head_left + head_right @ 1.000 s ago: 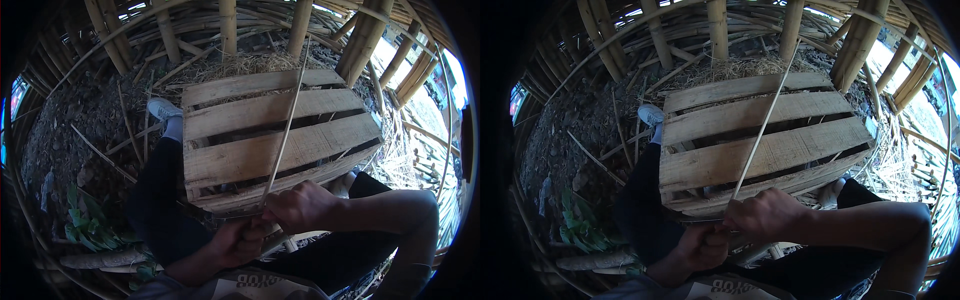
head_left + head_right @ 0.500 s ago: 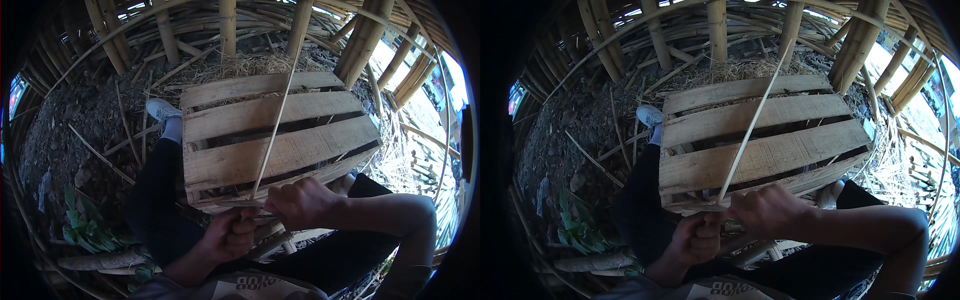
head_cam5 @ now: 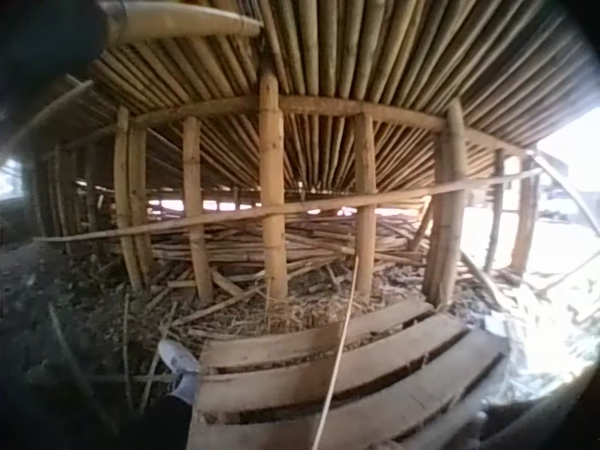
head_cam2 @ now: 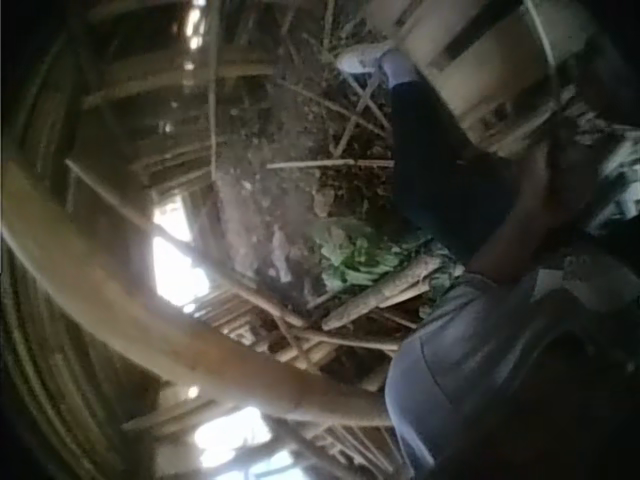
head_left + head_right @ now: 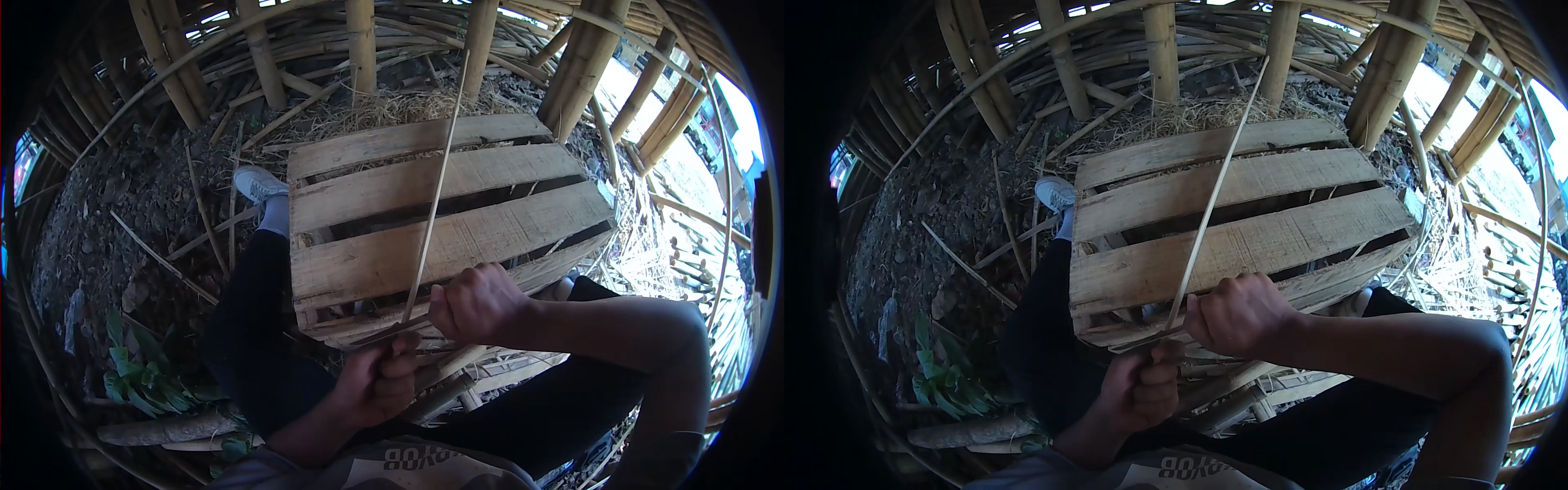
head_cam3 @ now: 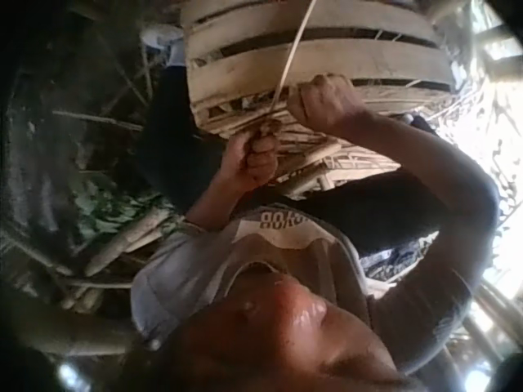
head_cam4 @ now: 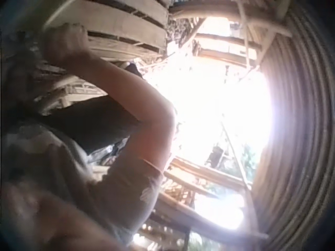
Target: The person is using a knife to shave and smooth a thin bamboo strip while sitting on a wooden crate.
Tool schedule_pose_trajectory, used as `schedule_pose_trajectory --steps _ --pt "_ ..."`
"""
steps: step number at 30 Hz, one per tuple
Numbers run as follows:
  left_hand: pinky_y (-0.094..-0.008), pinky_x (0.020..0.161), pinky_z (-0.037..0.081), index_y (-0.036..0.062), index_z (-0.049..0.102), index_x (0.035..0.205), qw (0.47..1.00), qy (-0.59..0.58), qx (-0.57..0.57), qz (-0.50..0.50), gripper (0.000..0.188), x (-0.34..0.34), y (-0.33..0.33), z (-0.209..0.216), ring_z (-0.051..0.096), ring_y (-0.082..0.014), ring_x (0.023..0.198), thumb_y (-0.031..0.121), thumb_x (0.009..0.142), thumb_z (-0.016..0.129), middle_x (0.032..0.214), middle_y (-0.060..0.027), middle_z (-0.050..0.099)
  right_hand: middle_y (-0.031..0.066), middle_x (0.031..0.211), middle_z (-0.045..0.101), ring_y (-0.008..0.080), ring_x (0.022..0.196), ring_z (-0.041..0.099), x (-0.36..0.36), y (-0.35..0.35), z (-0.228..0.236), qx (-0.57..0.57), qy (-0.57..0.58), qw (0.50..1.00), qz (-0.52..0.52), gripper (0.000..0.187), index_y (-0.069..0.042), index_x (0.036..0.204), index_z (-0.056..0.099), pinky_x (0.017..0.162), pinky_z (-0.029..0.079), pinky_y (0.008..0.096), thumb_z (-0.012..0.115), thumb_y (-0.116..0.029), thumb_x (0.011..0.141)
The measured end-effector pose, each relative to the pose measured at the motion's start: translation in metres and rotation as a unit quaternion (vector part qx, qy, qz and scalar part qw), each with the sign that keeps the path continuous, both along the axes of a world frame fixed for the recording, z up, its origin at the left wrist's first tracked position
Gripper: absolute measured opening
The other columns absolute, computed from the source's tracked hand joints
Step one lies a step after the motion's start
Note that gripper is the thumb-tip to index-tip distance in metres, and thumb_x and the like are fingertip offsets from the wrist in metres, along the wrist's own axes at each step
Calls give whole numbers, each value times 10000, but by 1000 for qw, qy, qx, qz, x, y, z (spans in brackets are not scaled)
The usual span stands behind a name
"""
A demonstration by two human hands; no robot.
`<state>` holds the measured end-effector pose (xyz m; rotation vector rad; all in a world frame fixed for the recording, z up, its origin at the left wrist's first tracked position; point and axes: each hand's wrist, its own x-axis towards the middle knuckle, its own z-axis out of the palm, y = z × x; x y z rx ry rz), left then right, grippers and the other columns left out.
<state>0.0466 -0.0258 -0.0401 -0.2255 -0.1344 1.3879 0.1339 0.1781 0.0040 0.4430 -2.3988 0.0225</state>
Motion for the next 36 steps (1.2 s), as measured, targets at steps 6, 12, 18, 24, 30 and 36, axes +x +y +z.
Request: schedule_pose_trajectory --steps 6,12,18,24,30,36 --pt "-196 309 167 175 468 939 999 54 0 4 185 16 -2 3 191 -25 379 280 1037 352 576 84 225 107 469 544 273 399 580 14 -29 42 -101 -251 958 -94 304 -53 579 544 415 515 414 528 -134 872" --pt "-194 311 152 162 454 925 1000 -29 6 6 221 -1 4 10 188 -21 382 282 1054 321 572 80 223 89 464 540 242 364 546 -7 9 26 -47 -171 983 -45 342 -53 532 503 367 472 394 590 -111 857" --pt "-194 314 146 140 460 933 999 -41 14 21 256 -3 7 14 183 -22 387 287 1065 297 566 79 216 108 456 530 283 378 557 -13 11 26 -30 -133 988 -74 374 -40 495 503 408 500 398 559 -119 856" --pt "-200 308 150 143 465 939 999 -39 3 24 264 -5 8 14 174 -24 389 305 1066 300 569 76 215 119 455 527 295 412 588 -28 30 37 5 -203 959 -195 408 -52 523 544 432 516 409 516 -183 909" --pt "-216 298 146 151 467 926 999 -25 40 16 296 5 -5 17 151 -28 375 343 1068 292 563 78 204 100 455 534 268 396 587 -18 17 42 -31 -253 945 -207 455 -80 546 533 408 515 400 480 -230 972" --pt "-204 303 140 165 466 908 999 -8 33 9 308 8 -1 13 148 -29 368 361 1069 291 557 80 208 24 432 433 203 336 475 -11 5 24 17 -67 998 -12 379 -74 521 473 342 425 389 624 -101 867"
